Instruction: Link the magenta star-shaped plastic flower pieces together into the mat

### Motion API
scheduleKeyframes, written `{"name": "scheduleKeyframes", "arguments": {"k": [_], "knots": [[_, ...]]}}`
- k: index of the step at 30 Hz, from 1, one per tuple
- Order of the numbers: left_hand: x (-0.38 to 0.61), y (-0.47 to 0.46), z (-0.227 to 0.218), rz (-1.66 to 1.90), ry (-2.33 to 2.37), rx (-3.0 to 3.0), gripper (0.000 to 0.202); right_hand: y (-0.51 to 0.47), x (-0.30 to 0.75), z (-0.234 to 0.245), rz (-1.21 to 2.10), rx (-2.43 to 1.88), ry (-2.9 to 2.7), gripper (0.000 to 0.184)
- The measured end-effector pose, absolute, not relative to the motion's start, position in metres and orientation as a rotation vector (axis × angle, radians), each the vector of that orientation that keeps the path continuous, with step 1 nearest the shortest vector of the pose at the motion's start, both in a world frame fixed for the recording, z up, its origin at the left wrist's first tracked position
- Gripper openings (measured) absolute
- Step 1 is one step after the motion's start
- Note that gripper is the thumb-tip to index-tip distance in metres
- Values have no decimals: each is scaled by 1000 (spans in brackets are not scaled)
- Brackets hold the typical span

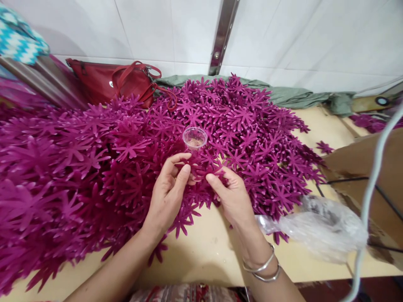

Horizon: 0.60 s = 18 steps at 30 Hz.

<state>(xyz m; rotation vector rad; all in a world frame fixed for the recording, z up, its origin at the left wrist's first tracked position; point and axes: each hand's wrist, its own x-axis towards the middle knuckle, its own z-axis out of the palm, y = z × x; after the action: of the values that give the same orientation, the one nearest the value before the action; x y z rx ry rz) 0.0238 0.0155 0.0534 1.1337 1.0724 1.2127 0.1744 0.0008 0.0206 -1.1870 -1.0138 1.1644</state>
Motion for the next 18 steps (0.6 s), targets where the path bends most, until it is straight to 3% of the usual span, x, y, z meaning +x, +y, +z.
{"name": "scheduleKeyframes", "arguments": {"k": [7,12,18], "knots": [[25,20,47,1301,1075,1066,19,0,180,24,1232,-1160,-1023,32],[15,28,46,1575,1130,1066,20,4,184,20,1353,-1005,-888,18],[12,30,47,1610,1117,1089,25,3,179,19,1301,-1064,-904,17]]}}
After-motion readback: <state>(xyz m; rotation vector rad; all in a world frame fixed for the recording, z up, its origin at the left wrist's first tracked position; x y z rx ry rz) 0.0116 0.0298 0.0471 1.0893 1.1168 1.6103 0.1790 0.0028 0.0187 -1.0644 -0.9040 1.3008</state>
